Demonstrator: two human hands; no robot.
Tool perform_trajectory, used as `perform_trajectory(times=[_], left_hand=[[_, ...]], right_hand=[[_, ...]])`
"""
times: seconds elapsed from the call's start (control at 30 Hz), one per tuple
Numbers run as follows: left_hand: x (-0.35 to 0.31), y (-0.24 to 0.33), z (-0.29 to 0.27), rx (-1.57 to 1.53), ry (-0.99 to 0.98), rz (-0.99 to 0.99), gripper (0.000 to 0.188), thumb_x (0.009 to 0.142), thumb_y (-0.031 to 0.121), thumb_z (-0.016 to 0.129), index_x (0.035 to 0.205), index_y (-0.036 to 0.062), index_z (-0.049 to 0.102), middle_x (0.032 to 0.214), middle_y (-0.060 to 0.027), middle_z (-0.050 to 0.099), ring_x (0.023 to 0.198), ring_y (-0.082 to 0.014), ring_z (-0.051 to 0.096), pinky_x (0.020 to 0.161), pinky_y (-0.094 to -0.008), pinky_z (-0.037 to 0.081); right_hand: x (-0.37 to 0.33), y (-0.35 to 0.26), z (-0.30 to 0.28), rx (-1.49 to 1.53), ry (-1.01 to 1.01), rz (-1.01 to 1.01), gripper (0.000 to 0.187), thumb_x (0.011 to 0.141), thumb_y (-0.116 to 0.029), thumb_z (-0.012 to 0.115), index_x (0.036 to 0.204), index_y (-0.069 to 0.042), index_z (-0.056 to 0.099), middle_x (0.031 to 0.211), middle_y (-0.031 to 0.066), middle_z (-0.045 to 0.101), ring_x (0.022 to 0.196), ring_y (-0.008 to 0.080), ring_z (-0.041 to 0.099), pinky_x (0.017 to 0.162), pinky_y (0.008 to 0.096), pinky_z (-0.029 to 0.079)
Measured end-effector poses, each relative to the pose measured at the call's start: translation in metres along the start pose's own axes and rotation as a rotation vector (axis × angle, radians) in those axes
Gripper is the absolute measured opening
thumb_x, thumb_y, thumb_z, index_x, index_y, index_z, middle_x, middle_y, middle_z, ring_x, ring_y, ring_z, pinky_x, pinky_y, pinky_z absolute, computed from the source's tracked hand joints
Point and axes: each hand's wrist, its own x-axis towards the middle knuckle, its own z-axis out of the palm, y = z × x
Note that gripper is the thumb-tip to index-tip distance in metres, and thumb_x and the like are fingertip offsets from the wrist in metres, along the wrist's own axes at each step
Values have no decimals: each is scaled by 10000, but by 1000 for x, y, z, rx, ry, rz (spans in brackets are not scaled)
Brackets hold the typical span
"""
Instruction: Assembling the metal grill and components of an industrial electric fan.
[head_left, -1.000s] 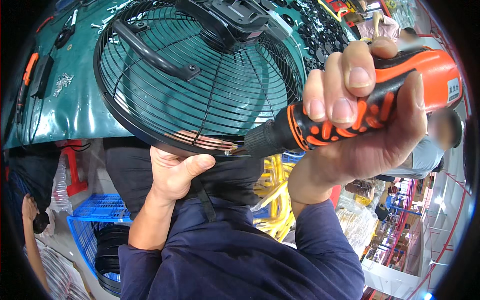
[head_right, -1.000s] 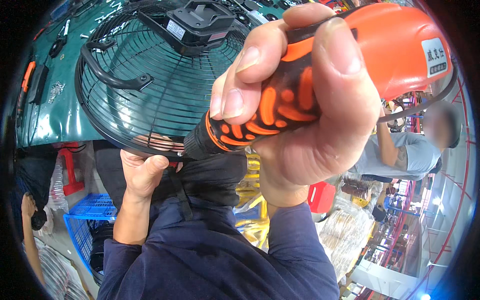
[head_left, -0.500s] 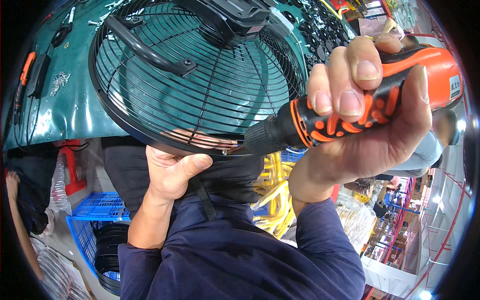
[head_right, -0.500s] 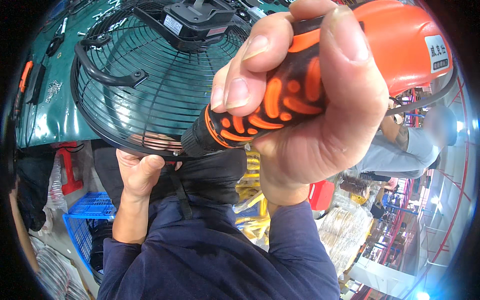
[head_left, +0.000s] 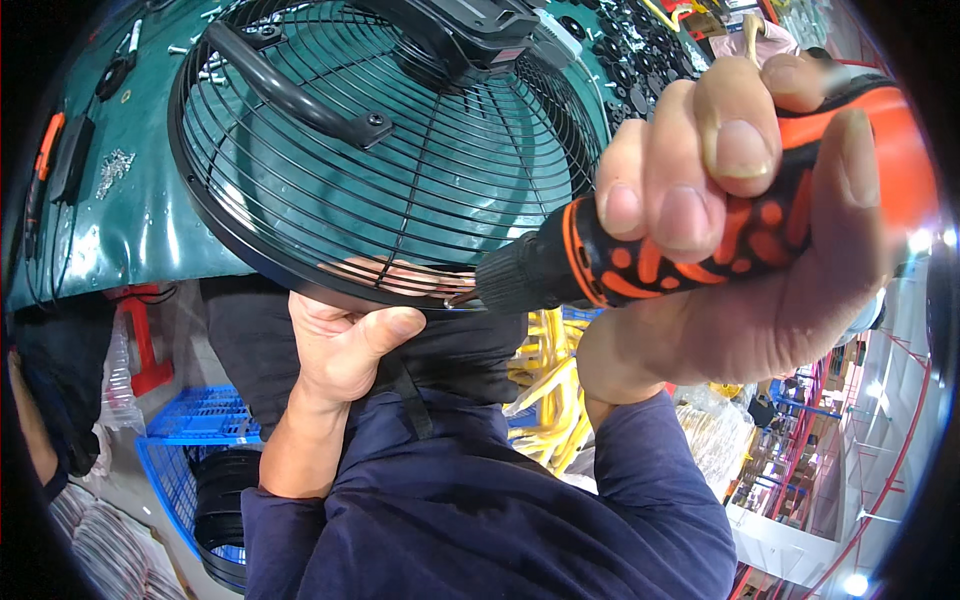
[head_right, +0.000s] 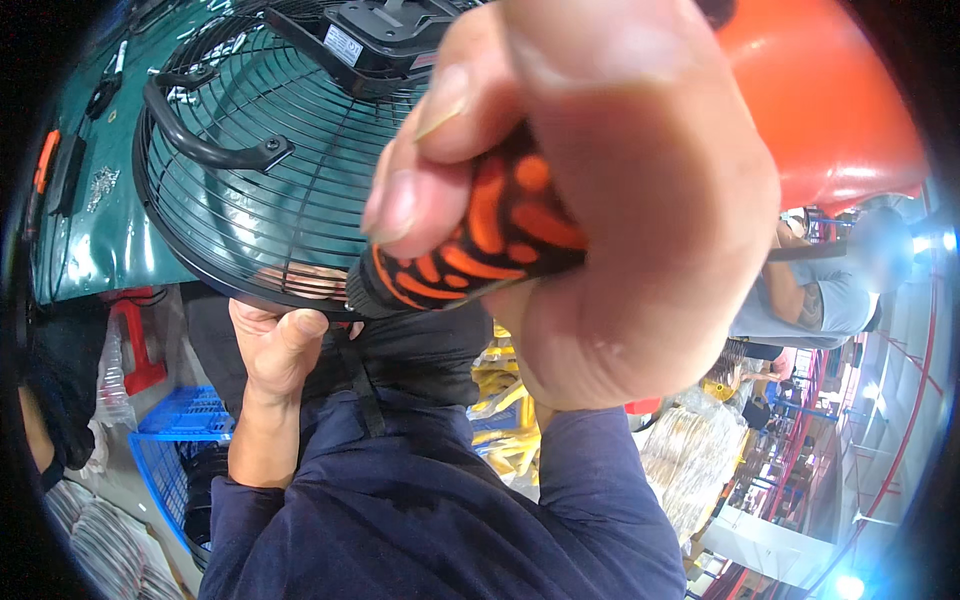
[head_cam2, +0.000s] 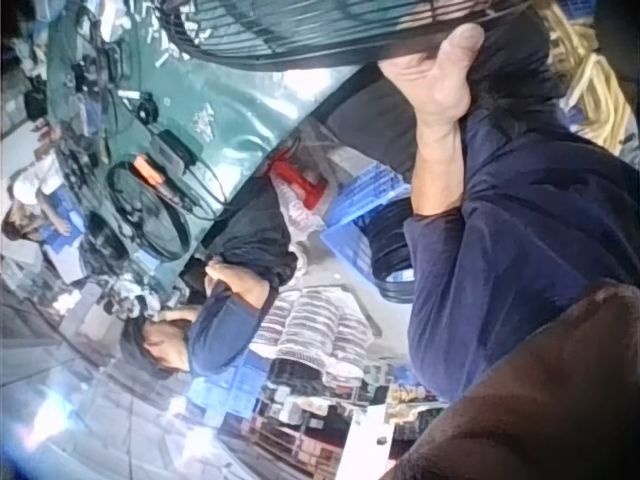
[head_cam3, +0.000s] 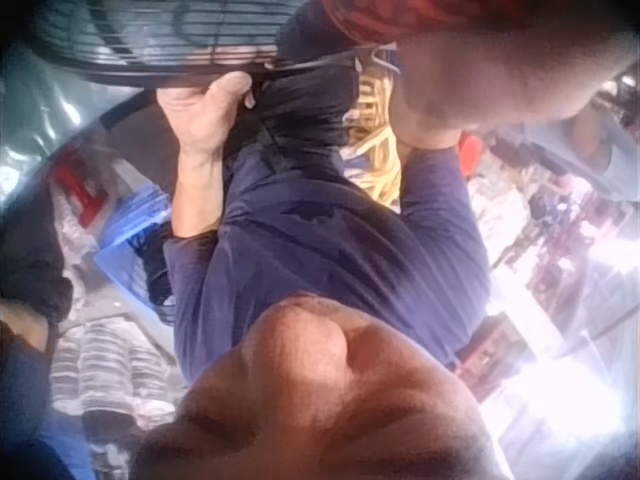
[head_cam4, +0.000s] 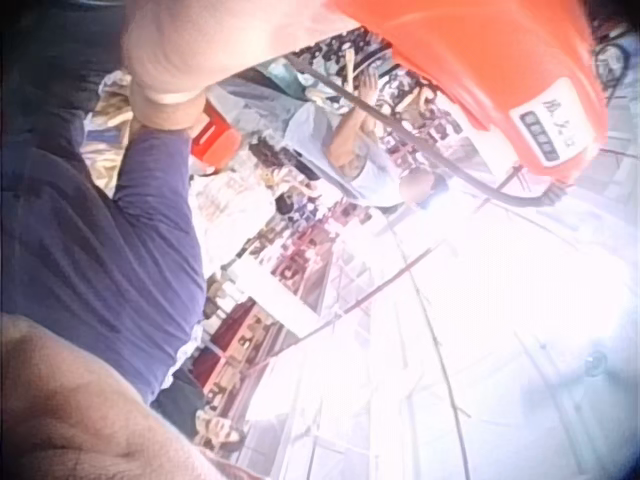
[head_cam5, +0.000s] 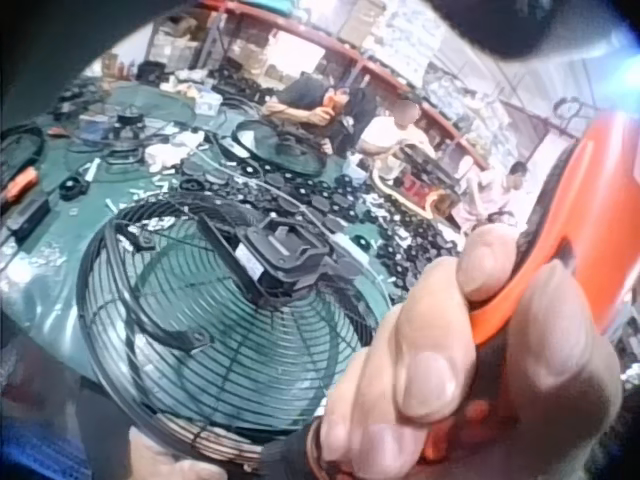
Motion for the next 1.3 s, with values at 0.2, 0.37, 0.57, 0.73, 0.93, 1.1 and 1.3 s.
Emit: perform_trajectory(times=[0.2,0.37,0.57,0.73,0.93,1.1,1.3], left_hand=[[3,5,0,21,6,-13,319,799,-14,764,1097,-94,683,1048,-198,733,956,-250,711,904,-360,541],[5,4,5,119,30,16,362,830,178,805,1041,-85,671,929,-202,703,692,-241,673,544,-357,567],[5,5,2,19,-21,-23,320,801,2,777,1093,-97,691,1060,-196,732,979,-255,706,925,-371,535],[5,1,2,-1,-15,-15,328,795,-3,782,1097,-93,690,1053,-190,733,969,-250,706,922,-373,537],[5,5,-3,-4,-7,-17,347,801,6,779,1117,-93,674,1054,-197,731,966,-267,708,932,-397,538],[6,5,-3,-83,-33,-7,351,808,11,771,1125,-94,662,1055,-225,724,993,-312,707,954,-435,531],[7,7,-3,-40,-29,5,349,812,35,765,1111,-111,659,1054,-232,724,982,-313,709,955,-433,530]], right_hand=[[6,11,0,12,-9,9,350,1025,-255,422,1158,54,518,893,100,581,669,218,583,615,399,509],[11,18,-1,36,-4,-3,300,996,-243,451,1075,38,522,831,102,584,608,218,576,565,390,509],[10,12,-2,57,-16,-29,251,962,-230,487,975,18,527,758,105,589,535,218,569,505,380,508],[22,39,-11,233,12,-81,224,933,-218,516,892,1,531,697,107,592,473,219,562,455,371,508],[23,32,-12,178,159,8,205,939,-193,501,818,-28,509,662,103,598,451,224,585,425,376,527],[17,8,-17,250,-123,27,428,1009,-279,454,1244,75,505,962,105,576,700,174,567,658,367,475],[9,11,-17,164,-154,-27,480,1016,-300,428,1304,80,479,990,121,570,728,193,566,668,387,472]])
